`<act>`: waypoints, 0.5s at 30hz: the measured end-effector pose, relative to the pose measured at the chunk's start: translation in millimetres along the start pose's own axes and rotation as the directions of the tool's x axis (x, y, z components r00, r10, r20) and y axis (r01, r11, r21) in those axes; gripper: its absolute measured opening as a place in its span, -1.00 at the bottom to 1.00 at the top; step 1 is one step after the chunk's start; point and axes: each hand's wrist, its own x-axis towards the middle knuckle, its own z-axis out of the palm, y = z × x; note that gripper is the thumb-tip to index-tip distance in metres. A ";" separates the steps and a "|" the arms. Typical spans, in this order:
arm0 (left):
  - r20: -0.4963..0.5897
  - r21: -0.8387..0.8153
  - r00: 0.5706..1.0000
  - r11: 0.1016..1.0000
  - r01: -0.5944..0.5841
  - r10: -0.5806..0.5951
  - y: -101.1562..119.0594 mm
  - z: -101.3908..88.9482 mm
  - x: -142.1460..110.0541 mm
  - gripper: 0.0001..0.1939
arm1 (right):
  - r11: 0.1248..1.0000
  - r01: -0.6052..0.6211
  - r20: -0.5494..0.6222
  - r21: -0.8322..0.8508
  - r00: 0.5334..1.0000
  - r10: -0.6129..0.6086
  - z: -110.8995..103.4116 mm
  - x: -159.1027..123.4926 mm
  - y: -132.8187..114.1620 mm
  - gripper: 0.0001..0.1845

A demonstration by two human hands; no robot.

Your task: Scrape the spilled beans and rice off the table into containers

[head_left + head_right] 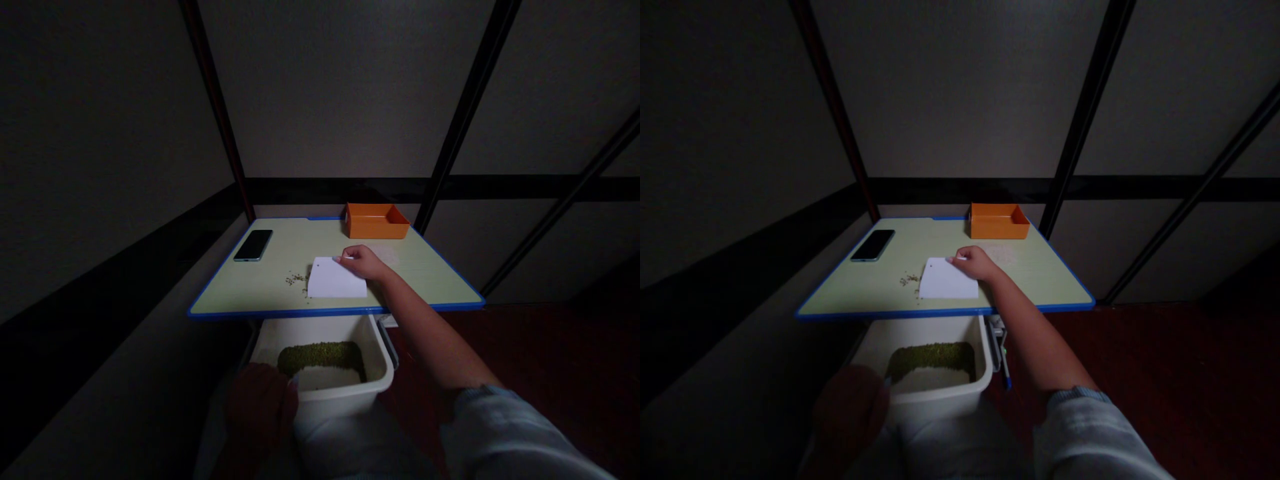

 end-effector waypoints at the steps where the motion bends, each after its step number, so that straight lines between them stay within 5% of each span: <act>1: -0.007 0.002 1.000 1.000 0.004 -0.004 0.0 -0.2 -0.1 -0.81 | 1.000 0.006 -0.004 -0.017 1.000 -0.006 0.7 0.5 0.4 -0.57; 15: -0.001 0.006 1.000 1.000 -0.010 0.010 -0.7 0.6 -0.4 -0.81 | 0.999 0.013 0.042 -0.051 0.999 -0.011 9.8 -0.5 -7.7 -0.55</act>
